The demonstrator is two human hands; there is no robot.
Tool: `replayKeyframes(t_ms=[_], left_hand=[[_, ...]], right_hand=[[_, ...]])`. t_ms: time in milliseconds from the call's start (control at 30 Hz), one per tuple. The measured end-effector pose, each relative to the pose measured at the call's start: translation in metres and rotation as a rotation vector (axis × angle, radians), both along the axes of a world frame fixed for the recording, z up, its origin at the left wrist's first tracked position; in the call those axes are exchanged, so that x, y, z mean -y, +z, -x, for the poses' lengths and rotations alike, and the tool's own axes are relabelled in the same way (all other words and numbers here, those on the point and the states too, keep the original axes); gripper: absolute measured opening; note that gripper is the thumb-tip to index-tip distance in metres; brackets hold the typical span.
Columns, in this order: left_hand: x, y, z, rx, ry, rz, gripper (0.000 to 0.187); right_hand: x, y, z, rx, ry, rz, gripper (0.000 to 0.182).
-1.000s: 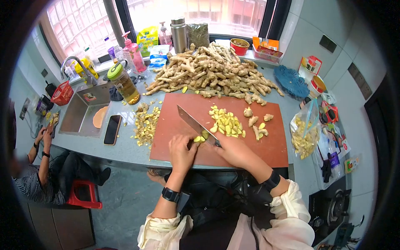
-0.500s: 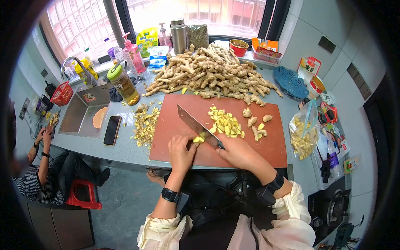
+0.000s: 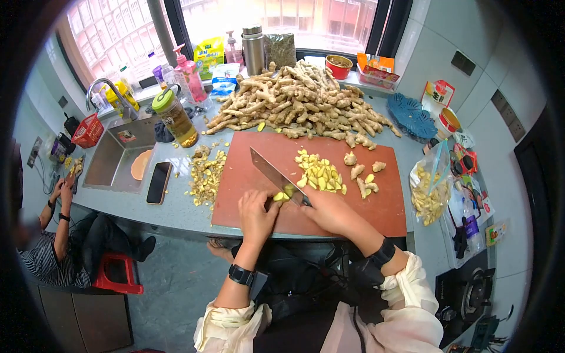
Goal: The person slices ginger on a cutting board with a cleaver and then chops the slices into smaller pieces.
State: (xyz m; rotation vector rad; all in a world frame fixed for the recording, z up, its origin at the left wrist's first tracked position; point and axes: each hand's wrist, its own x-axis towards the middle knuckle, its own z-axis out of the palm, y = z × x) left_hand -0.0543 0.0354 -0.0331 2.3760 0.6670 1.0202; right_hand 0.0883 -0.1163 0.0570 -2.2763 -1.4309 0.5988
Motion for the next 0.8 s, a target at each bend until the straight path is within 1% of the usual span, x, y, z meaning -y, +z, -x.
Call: replayKeyframes(t_ms=[33,233,467,533,567,633,800], left_hand=[[0.0,0.0,0.0,0.004,0.002,-0.002,0.022],[0.001,-0.003,0.0,-0.018,-0.002,0.022,0.022],[0.001,-0.001,0.0,0.008,0.002,0.02,0.021],[0.001,-0.001,0.0,0.011,0.0,0.025,0.021],[0.001,-0.001,0.0,-0.006,-0.001,0.036,0.021],[0.001,-0.002,0.0,-0.027,-0.002,0.05,0.022],[0.001,-0.003,0.0,-0.04,0.0,0.037,0.022]], right_hand=[[0.002,0.001,-0.003,-0.037,0.01,-0.047,0.037],[0.012,0.018,-0.001,-0.054,-0.002,-0.034,0.039],[0.012,0.015,-0.002,-0.038,0.032,-0.036,0.039],[0.01,0.014,-0.001,-0.037,0.016,0.048,0.04],[0.01,0.014,-0.002,-0.039,0.016,0.05,0.04],[0.011,0.014,-0.002,-0.035,0.018,-0.024,0.041],[0.012,0.018,-0.002,-0.049,0.022,-0.031,0.042]])
